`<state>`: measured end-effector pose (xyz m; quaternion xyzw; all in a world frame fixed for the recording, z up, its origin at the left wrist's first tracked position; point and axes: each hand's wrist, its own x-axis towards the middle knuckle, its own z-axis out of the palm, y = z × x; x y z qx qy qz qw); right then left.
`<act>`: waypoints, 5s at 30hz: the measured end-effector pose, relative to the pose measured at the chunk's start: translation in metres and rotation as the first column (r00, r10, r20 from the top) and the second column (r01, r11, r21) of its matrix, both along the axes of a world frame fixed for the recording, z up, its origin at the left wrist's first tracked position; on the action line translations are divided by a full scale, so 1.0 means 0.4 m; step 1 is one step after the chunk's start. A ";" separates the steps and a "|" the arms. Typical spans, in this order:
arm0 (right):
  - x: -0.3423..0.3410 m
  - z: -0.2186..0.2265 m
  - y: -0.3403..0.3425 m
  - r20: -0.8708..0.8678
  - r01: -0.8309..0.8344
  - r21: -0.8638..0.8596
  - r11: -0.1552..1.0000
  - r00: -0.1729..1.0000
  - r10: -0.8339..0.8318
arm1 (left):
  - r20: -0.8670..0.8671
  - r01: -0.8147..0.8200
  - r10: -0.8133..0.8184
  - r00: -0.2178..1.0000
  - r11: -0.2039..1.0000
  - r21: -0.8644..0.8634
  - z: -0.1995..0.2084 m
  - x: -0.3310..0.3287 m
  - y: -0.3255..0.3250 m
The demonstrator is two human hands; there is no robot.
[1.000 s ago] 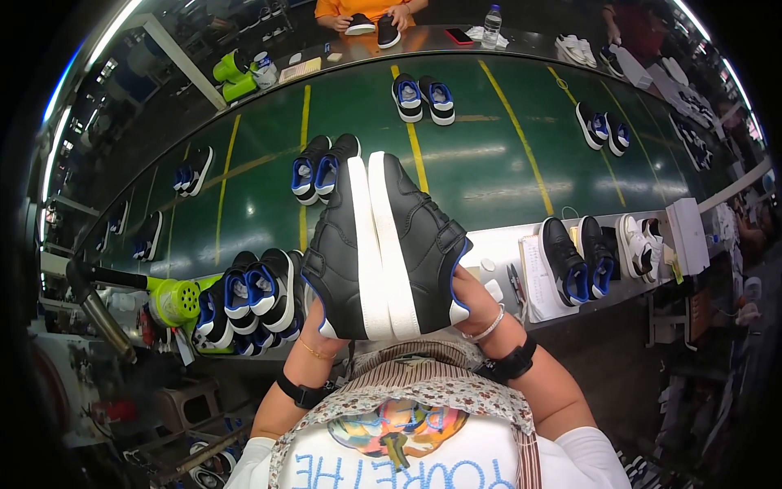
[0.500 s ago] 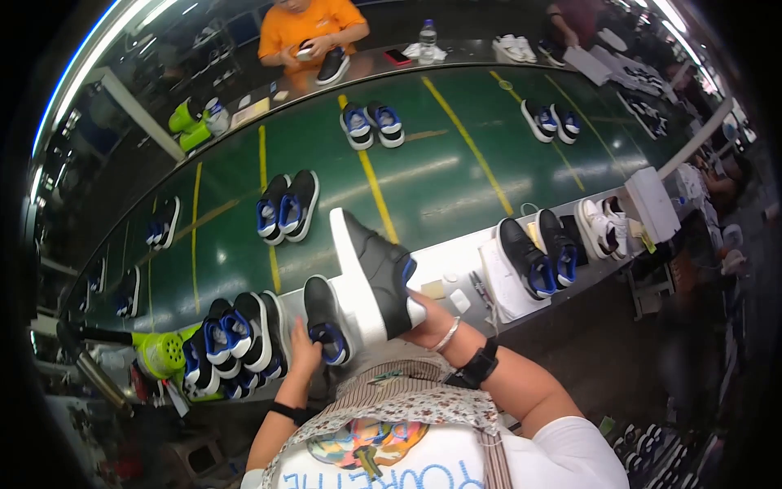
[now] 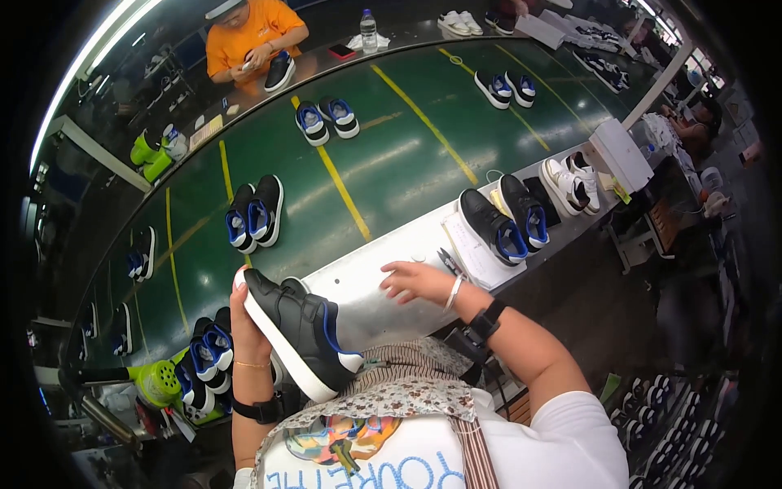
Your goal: Inspecting manufactured shoes on a production line and placing them on a rack.
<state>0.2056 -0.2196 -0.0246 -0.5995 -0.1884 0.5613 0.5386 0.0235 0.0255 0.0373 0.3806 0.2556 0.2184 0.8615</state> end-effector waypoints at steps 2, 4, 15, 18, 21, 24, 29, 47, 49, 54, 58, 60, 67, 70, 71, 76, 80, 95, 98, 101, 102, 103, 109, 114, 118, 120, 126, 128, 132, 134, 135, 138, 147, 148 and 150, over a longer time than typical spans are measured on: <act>0.076 -0.096 -0.093 0.196 0.398 -0.144 0.906 0.909 -0.368 | -0.012 0.008 -0.008 1.000 1.000 0.017 -0.007 0.003 -0.003; 0.124 -0.194 -0.163 0.396 0.447 -0.332 0.831 0.865 -0.307 | -0.026 0.026 -0.025 0.999 0.999 0.026 -0.019 0.005 -0.007; 0.005 -0.319 -0.070 0.838 0.437 -0.523 0.732 0.421 0.347 | -0.198 0.057 -0.044 0.979 0.997 0.057 -0.015 -0.022 -0.034; 0.020 -0.276 -0.047 0.822 0.399 -0.509 0.763 0.489 0.293 | -0.174 0.069 -0.054 0.983 0.994 0.083 -0.004 -0.021 -0.038; -0.024 -0.039 0.065 0.651 0.337 -0.134 0.932 0.739 -0.174 | -0.222 0.088 -0.058 0.973 0.988 0.127 0.014 -0.032 -0.039; -0.124 0.199 0.176 0.360 0.109 0.091 0.990 0.923 -0.135 | -0.309 0.135 -0.075 0.948 0.974 0.180 0.022 -0.044 -0.028; -0.221 0.246 0.257 0.839 -0.129 0.159 0.979 0.540 -0.066 | -0.297 0.148 -0.077 0.952 0.964 0.223 0.044 -0.031 -0.035; -0.249 0.255 0.283 0.887 -0.169 -0.013 0.986 0.453 0.090 | -0.259 0.092 0.005 0.966 0.928 0.361 0.034 -0.073 -0.041; -0.272 0.265 0.252 0.868 -0.259 -0.081 0.962 0.456 0.196 | -0.233 0.053 0.022 0.972 0.949 0.311 0.037 -0.078 -0.029; -0.260 0.270 0.255 0.857 -0.285 -0.090 0.954 0.467 0.220 | -0.267 0.061 0.045 0.963 0.925 0.375 0.035 -0.082 -0.032; -0.283 0.274 0.217 0.835 -0.376 -0.128 0.918 0.458 0.304 | -0.247 0.042 0.030 0.969 0.958 0.283 0.048 -0.085 -0.019; -0.279 0.272 0.218 0.818 -0.399 -0.134 0.907 0.473 0.329 | -0.274 0.061 0.032 0.961 0.944 0.326 0.046 -0.086 -0.022; -0.290 0.283 0.212 0.825 -0.413 -0.170 0.895 0.437 0.359 | -0.268 0.059 0.030 0.963 0.947 0.317 0.036 -0.106 -0.023; -0.264 0.289 0.257 0.849 -0.332 -0.089 0.939 0.468 0.245 | -0.209 0.041 0.030 0.977 0.943 0.330 0.042 -0.095 -0.032; -0.260 0.280 0.268 0.865 -0.311 -0.029 0.950 0.468 0.180 | -0.234 0.059 0.022 0.972 0.941 0.333 0.043 -0.097 -0.032; -0.290 0.297 0.220 0.791 -0.445 -0.215 0.869 0.442 0.422 | -0.280 0.065 0.029 0.959 0.945 0.320 0.034 -0.114 -0.019; -0.248 0.280 0.313 0.920 -0.192 -0.011 0.981 0.381 0.085 | -0.253 0.090 -0.008 0.968 0.945 0.314 0.050 -0.101 -0.031; -0.059 -0.166 0.059 0.562 0.081 -0.510 0.857 0.785 0.260 | -0.053 0.077 -0.072 0.996 0.992 0.104 -0.022 -0.120 -0.002; -0.072 -0.237 0.022 0.539 0.087 -0.596 0.798 0.781 0.317 | -0.149 0.054 -0.041 0.988 0.995 0.087 -0.017 -0.125 -0.004; -0.069 -0.286 -0.015 0.523 0.160 -0.601 0.783 0.819 0.235 | -0.165 0.085 -0.071 0.984 0.993 0.077 -0.024 -0.125 -0.002; -0.065 -0.298 -0.025 0.535 0.191 -0.587 0.787 0.821 0.200 | -0.165 0.084 -0.071 0.984 0.994 0.076 -0.024 -0.125 -0.002; -0.059 -0.307 -0.036 0.535 0.191 -0.588 0.786 0.820 0.201 | -0.187 0.084 -0.068 0.980 0.993 0.083 -0.022 -0.124 -0.002; -0.046 -0.277 -0.050 0.486 0.297 -0.679 0.671 0.867 0.109 | -0.231 0.071 -0.047 0.972 0.993 0.095 -0.022 -0.127 0.001; -0.101 -0.135 0.023 0.637 0.048 -0.494 0.868 0.699 0.324 | -0.088 0.015 -0.007 0.996 0.996 0.091 -0.032 -0.121 0.011; -0.203 0.032 0.124 -0.372 -0.234 0.303 0.924 0.863 0.341 | 0.242 0.072 -0.050 0.969 0.994 -0.081 0.002 -0.092 0.012; -0.235 0.062 0.170 -0.215 -0.280 0.339 0.898 0.907 0.364 | 0.413 0.096 -0.046 0.910 0.990 -0.100 0.016 -0.061 -0.007; -0.235 0.074 0.174 -0.460 0.074 0.134 0.988 0.888 -0.004 | -0.230 0.235 -0.154 0.961 0.892 0.386 -0.154 -0.090 0.023; -0.201 0.023 0.140 -0.385 0.197 0.107 0.975 0.912 -0.142 | -0.545 0.331 -0.146 0.826 0.908 0.259 -0.224 -0.136 0.022; -0.151 -0.066 0.083 -0.248 0.340 -0.014 0.940 0.910 -0.333 | -0.570 0.229 -0.006 0.822 0.919 0.322 -0.290 -0.184 0.033; -0.146 -0.091 0.059 -0.099 0.447 0.050 0.893 0.892 -0.441 | -0.554 0.206 0.034 0.832 0.908 0.366 -0.302 -0.156 0.049; -0.139 -0.123 0.033 -0.121 0.448 0.008 0.894 0.888 -0.444 | -0.594 0.223 0.131 0.794 0.845 0.485 -0.286 -0.123 0.051; -0.163 -0.133 0.007 -0.107 0.507 -0.072 0.859 0.852 -0.512 | -0.626 0.242 0.266 0.733 0.758 0.605 -0.289 -0.026 0.092; -0.154 -0.063 -0.087 -0.004 0.610 -0.055 0.790 0.791 -0.611 | -0.811 0.746 0.555 0.184 0.458 0.483 -0.317 0.198 0.348; -0.152 -0.068 -0.106 -0.004 0.630 -0.051 0.775 0.775 -0.631 | -0.834 0.787 0.519 0.188 0.429 0.444 -0.293 0.203 0.364; -0.150 -0.068 -0.132 -0.010 0.664 -0.067 0.745 0.746 -0.666 | -0.869 0.900 0.487 0.090 0.334 0.281 -0.285 0.217 0.406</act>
